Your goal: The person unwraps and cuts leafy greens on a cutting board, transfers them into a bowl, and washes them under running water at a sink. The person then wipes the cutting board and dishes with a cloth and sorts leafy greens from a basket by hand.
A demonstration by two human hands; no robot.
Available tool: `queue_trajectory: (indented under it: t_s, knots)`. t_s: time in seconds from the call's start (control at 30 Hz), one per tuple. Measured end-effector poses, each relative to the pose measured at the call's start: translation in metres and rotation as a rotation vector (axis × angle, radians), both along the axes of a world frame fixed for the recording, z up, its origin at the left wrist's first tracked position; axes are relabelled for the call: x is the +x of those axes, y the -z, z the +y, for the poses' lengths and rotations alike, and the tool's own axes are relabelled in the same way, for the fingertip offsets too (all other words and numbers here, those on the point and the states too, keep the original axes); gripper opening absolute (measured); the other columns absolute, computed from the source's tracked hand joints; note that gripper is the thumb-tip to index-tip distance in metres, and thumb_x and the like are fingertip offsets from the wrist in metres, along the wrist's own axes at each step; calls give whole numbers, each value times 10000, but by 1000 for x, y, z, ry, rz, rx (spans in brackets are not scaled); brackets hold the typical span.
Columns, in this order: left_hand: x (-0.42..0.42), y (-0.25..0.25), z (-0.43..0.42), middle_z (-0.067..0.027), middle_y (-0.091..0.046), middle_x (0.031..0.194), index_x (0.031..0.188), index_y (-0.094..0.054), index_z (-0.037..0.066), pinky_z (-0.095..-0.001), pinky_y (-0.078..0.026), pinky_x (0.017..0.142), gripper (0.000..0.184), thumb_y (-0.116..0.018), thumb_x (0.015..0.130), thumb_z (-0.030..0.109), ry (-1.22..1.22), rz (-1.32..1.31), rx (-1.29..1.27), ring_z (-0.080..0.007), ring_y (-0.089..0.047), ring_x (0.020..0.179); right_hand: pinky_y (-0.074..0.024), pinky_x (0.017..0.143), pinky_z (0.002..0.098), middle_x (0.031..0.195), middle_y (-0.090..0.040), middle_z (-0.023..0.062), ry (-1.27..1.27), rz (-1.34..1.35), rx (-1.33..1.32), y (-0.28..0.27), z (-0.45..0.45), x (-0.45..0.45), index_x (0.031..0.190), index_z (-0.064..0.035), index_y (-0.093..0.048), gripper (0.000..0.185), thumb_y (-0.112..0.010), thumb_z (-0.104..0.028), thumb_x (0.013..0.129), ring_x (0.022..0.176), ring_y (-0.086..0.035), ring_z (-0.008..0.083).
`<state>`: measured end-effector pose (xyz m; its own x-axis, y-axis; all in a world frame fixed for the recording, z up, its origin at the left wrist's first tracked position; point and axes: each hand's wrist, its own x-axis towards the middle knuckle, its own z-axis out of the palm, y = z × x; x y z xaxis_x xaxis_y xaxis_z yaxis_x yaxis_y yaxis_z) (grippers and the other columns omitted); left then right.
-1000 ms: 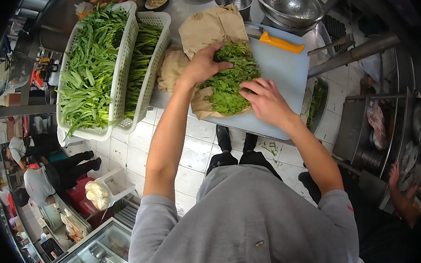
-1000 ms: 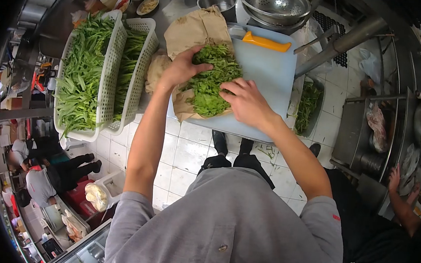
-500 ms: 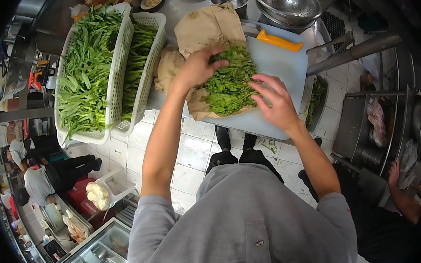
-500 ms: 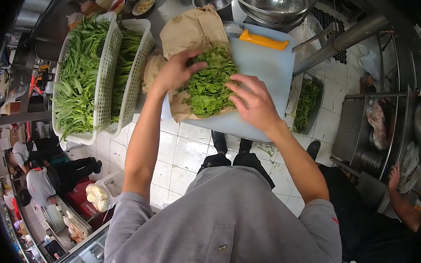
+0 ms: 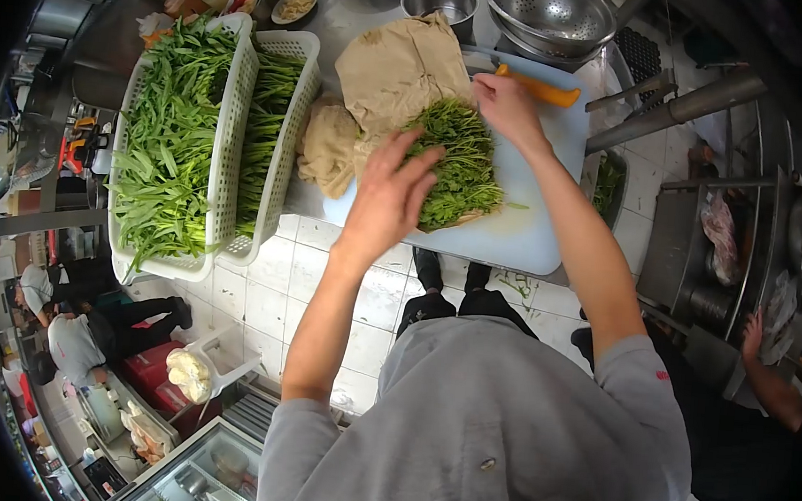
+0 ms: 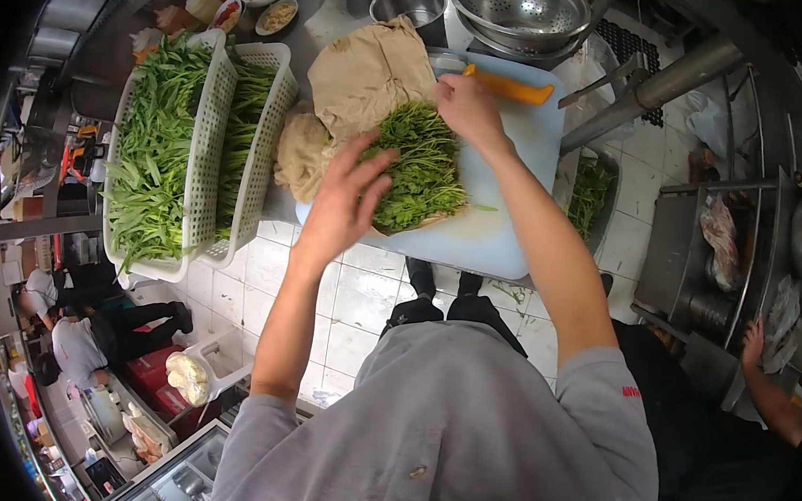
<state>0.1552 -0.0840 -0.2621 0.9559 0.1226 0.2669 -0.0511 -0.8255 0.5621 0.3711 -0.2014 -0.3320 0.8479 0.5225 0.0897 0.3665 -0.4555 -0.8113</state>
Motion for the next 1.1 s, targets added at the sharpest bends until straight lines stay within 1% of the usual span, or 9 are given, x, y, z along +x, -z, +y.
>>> queue_trajectory:
  t_s: [0.1, 0.2, 0.23, 0.33, 0.57, 0.67, 0.7, 0.83, 1.1]
  knots:
    - [34, 9, 17, -232, -504, 1358, 1301, -540, -4, -395, -380, 1057, 464, -623, 927, 258, -138, 20, -217, -384, -463, 1282, -507, 728, 398, 861, -687, 176, 25, 55, -93, 0, 12, 8, 972, -53, -698, 274, -583, -276, 860, 834, -655, 361]
    - [68, 27, 31, -271, -524, 1318, 1344, -461, -76, -380, -393, 1041, 712, -623, 906, 461, -172, 308, -347, -384, -492, 1255, -508, 714, 395, 817, -686, 170, 15, 101, -38, 15, 22, 17, 938, -53, -706, 292, -617, -310, 831, 796, -664, 348]
    - [74, 27, 31, -292, -529, 1301, 1365, -433, -89, -380, -402, 1033, 882, -656, 833, 578, -128, 366, -348, -382, -505, 1241, -509, 711, 394, 806, -686, 166, -3, 123, -30, 21, 27, 22, 928, -52, -708, 299, -629, -321, 822, 781, -666, 340]
    - [76, 33, 28, -283, -516, 1320, 1363, -438, -87, -381, -406, 1029, 922, -665, 804, 610, -15, 380, -154, -375, -508, 1237, -506, 699, 372, 781, -690, 142, -46, 193, -18, 19, 29, 24, 905, -43, -711, 296, -668, -318, 805, 737, -665, 274]
    - [64, 18, 27, -207, -529, 1276, 1276, -534, 28, -396, -406, 1028, 779, -842, 686, 432, 141, 310, -274, -355, -509, 1211, -440, 591, 248, 799, -641, -20, -135, 412, 168, -5, 21, 18, 1003, -18, -699, 250, -687, -232, 876, 693, -552, 69]
    - [55, 8, 16, -211, -512, 1295, 1273, -507, 38, -396, -399, 1034, 816, -850, 662, 457, 159, 347, -228, -360, -502, 1210, -443, 612, 235, 837, -634, -22, -96, 530, 253, -26, 15, 5, 1022, -32, -676, 233, -682, -223, 889, 746, -550, 50]
    - [50, 2, 11, -204, -483, 1319, 1354, -444, 66, -425, -373, 1055, 929, -864, 620, 450, 188, 335, -185, -379, -458, 1242, -445, 627, 230, 845, -632, -23, -95, 533, 309, -26, 14, 3, 1017, -33, -671, 218, -677, -212, 894, 755, -547, 47]
    - [30, 10, -19, -170, -391, 1386, 1448, -343, 148, -505, -328, 1072, 1063, -876, 561, 390, 162, 219, 162, -408, -363, 1291, -438, 678, 215, 842, -631, -15, -45, 520, 548, -29, 11, -5, 986, -11, -659, 160, -656, -148, 903, 760, -538, 49]
    - [19, 6, -50, -129, -413, 1356, 1452, -355, 229, -512, -335, 1055, 942, -828, 638, 210, 126, 122, 399, -372, -383, 1273, -437, 701, 198, 851, -634, -27, -51, 340, 733, -56, -6, -6, 976, -5, -655, 119, -633, -110, 924, 777, -534, 28]
